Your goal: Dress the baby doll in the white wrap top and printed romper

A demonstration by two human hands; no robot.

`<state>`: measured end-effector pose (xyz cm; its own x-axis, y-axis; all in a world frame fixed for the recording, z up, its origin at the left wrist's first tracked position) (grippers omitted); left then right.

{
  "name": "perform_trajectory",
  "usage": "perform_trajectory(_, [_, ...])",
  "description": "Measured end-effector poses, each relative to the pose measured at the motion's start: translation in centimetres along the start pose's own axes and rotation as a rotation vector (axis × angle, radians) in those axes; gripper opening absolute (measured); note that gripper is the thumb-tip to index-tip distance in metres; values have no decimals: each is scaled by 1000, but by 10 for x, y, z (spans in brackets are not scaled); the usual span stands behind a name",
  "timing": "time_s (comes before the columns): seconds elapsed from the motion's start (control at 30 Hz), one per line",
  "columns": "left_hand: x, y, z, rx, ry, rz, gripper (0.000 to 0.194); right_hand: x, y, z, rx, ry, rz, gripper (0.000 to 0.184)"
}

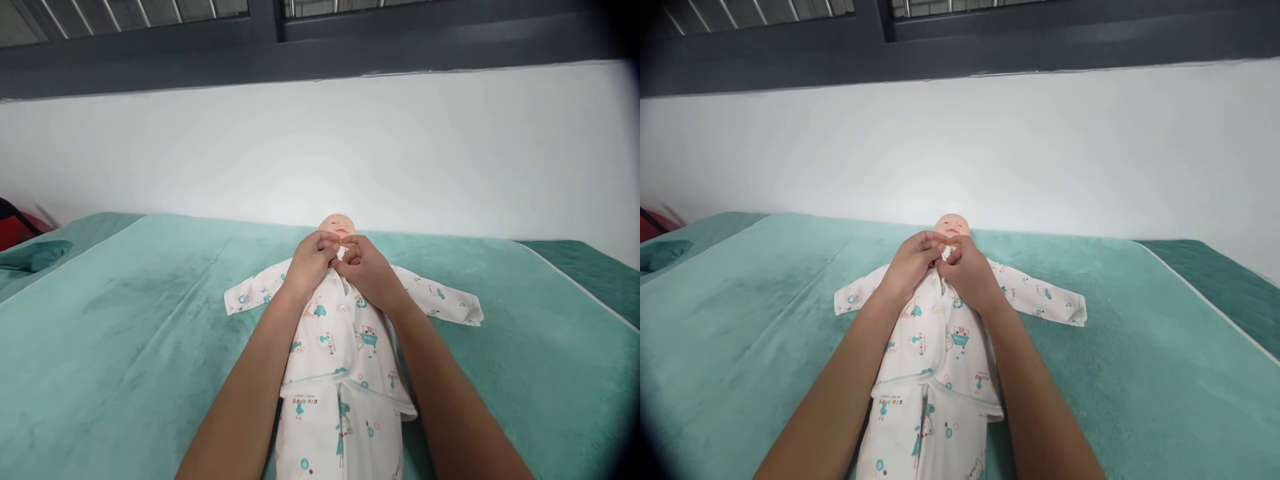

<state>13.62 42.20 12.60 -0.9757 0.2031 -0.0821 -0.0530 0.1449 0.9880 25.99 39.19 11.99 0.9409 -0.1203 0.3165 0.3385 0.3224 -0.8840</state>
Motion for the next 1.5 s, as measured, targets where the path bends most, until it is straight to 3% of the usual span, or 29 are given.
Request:
perform_trajectory(0.13, [0, 1, 1, -35, 40, 75, 17, 2, 0, -1, -34, -18, 95, 43])
perform_trajectory(0.37, [3, 11, -1, -177, 207, 475, 20, 10, 13, -2, -119, 36, 255, 26])
perform_trajectory(0.57, [1, 16, -7, -209, 247, 575, 26, 17, 8, -1, -94, 116, -3, 23])
perform_trajectory(0.8, [-4, 21, -10, -313, 297, 764, 33, 18, 7, 1, -75, 175, -77, 21])
perform_trajectory(1.13, [-2, 18, -8, -277, 282, 692, 34, 14, 11, 5, -40, 179, -116, 18])
perform_trajectory(1.3, [6, 22, -16, -284, 328, 554, 23, 19, 1, -1, -27, 217, -172, 12])
perform_trajectory(1.5, [6, 19, -34, -263, 250, 404, 15, 15, -29, -27, -74, -23, -328, 31])
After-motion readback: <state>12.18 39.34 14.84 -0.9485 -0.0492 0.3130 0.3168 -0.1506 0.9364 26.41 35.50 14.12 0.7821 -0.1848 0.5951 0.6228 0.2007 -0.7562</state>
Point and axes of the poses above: each hand's wrist, its own z-axis towards the middle knuckle, its own x-axis out of the back of the hand, y = z × x, the point moved 8 cm from there along z, towards the middle knuckle, and after that the axes turned 11 degrees about x, right-handed, at the moved point
